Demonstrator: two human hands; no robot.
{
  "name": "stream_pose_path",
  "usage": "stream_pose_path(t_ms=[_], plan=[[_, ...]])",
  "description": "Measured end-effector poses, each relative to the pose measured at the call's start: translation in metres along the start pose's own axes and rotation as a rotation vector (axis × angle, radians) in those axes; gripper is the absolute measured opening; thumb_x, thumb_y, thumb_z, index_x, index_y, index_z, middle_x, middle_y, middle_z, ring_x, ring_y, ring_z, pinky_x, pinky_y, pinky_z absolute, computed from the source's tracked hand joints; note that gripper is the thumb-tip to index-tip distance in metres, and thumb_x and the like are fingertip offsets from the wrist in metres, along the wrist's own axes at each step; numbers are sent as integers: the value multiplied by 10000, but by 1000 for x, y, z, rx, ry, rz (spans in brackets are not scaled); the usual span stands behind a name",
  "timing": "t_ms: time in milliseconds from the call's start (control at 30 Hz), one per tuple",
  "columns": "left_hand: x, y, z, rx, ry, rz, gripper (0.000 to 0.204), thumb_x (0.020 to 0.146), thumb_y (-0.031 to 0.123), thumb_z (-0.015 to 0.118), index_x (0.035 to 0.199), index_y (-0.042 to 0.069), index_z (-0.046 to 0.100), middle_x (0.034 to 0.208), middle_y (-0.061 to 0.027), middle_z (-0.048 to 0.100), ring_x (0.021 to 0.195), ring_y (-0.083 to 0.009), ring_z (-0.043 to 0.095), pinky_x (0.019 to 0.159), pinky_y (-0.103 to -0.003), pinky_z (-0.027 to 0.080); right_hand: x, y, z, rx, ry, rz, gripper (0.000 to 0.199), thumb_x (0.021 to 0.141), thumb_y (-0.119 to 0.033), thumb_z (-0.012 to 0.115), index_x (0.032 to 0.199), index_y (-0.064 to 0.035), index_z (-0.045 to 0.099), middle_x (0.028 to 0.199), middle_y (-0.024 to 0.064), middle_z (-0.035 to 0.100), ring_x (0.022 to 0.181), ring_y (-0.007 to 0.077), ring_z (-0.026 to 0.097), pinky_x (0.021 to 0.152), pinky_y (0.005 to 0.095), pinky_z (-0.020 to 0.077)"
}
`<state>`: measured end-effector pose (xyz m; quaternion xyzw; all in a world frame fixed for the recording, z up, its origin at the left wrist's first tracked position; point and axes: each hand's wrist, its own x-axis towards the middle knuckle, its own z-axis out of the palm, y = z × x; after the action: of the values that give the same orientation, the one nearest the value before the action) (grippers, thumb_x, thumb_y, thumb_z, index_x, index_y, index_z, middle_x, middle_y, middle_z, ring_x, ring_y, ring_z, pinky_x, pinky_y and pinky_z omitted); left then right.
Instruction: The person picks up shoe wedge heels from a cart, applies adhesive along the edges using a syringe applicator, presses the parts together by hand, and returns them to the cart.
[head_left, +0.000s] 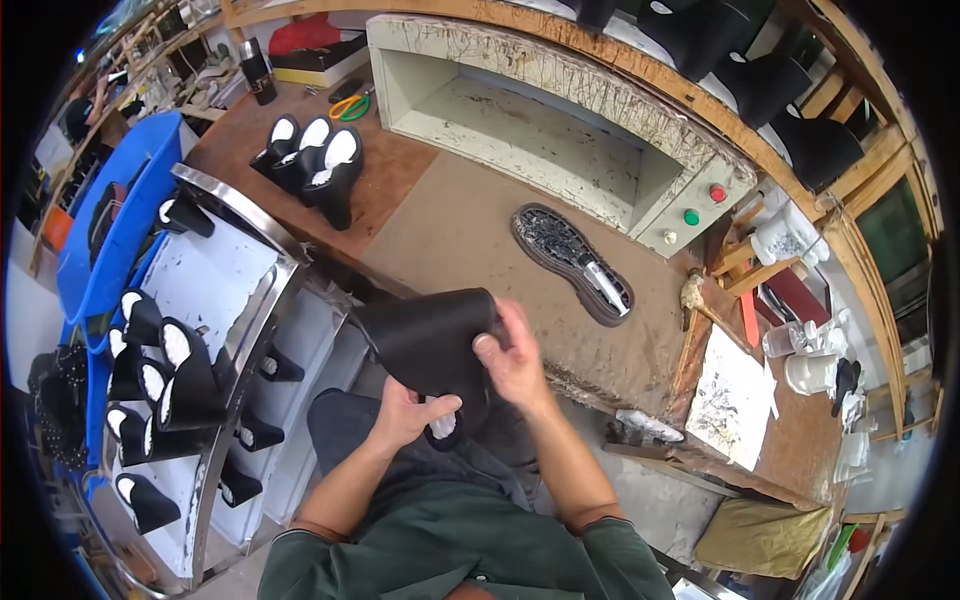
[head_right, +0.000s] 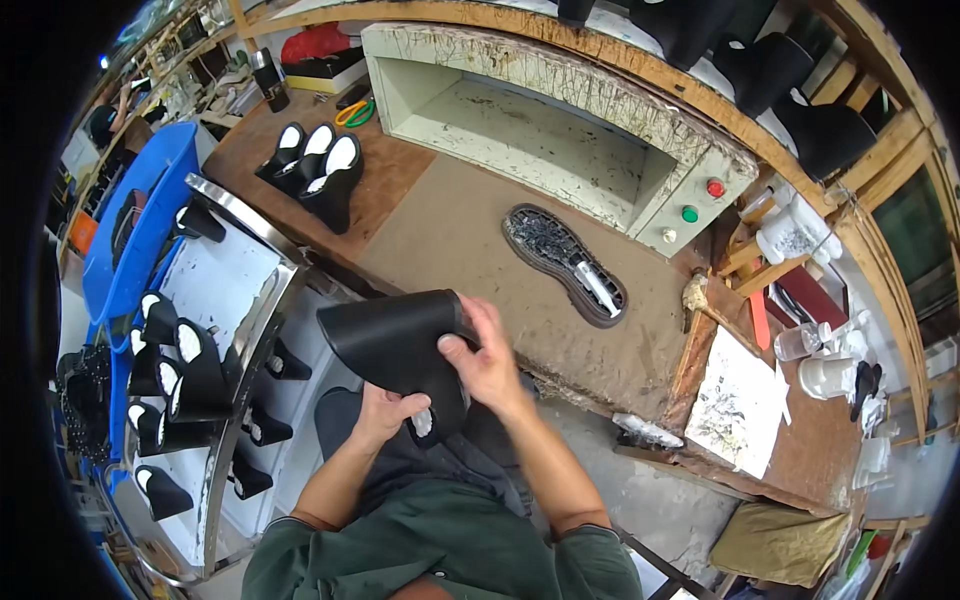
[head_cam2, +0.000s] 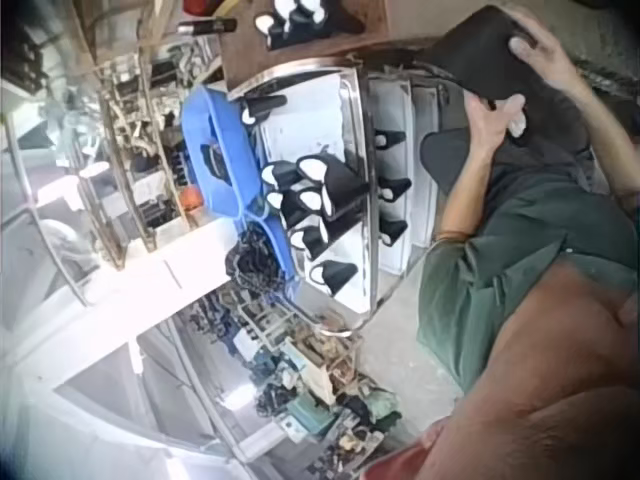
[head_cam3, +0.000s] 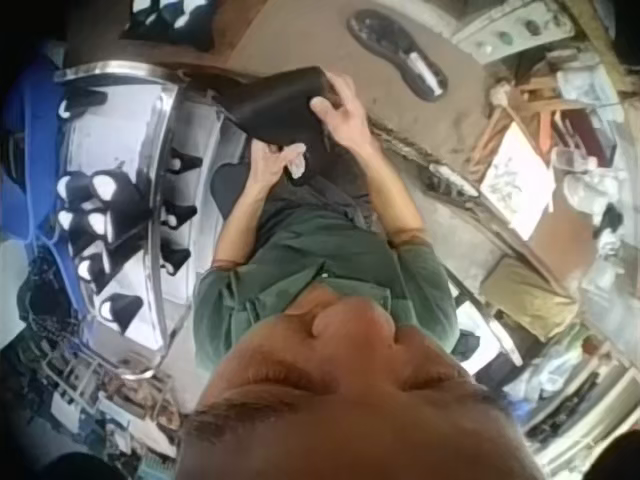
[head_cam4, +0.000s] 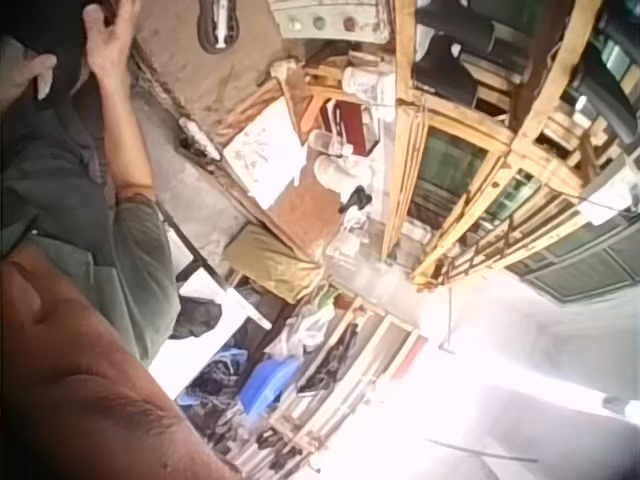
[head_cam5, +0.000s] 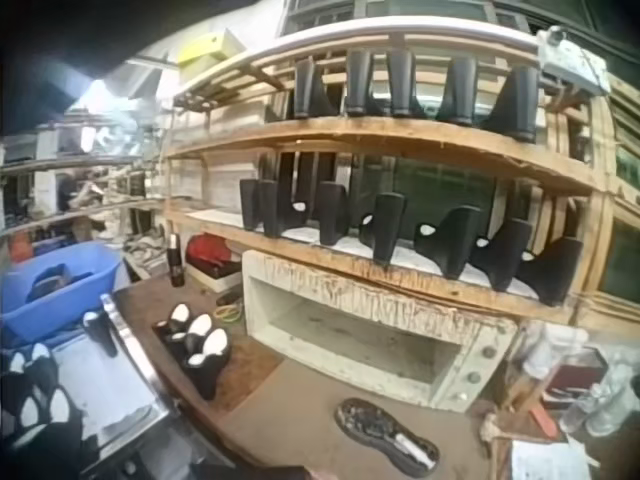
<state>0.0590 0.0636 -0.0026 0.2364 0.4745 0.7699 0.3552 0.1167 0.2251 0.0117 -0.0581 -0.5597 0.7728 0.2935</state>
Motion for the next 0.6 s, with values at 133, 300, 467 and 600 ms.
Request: stream_pose_path(t_ms=[133, 300, 467, 600], plan=[[20, -26, -48, 569, 62, 151, 692, 620, 90, 799, 1210, -9, 450, 1130, -106, 546, 1029, -211, 543, 899, -355, 437, 38, -33, -91, -1774, 317, -225, 543, 795, -363, 662, 1194, -17, 538, 1154, 231, 520, 1047, 379, 501, 886, 473, 400], [39, -71, -89, 859, 249, 199, 655, 605, 158, 793, 1178, -7, 521, 1197, -171, 503, 1092, -331, 493, 947, -403, 396, 43, -42, -136, -1951, 141, 120, 492, 809, -346, 642, 1189, -44, 560, 996, 179, 572, 942, 355, 557, 801, 453, 437], [49, -81, -90, 1038, 147, 272, 651, 626, 164, 778, 1208, 13, 530, 1219, -163, 518, 1146, -360, 445, 970, -438, 357, 46, -59, -136, -1751, 82, 183, 450, 815, -283, 644, 1194, -58, 555, 972, 181, 569, 826, 360, 586, 728, 426, 477], [39, -90, -96, 836, 220, 37, 654, 624, 174, 785, 1206, 10, 536, 1222, -160, 523, 1136, -366, 456, 962, -447, 356, 56, -71, -125, -1821, -10, 285, 481, 774, -243, 684, 1199, -66, 544, 1018, 177, 575, 862, 375, 589, 726, 420, 478]])
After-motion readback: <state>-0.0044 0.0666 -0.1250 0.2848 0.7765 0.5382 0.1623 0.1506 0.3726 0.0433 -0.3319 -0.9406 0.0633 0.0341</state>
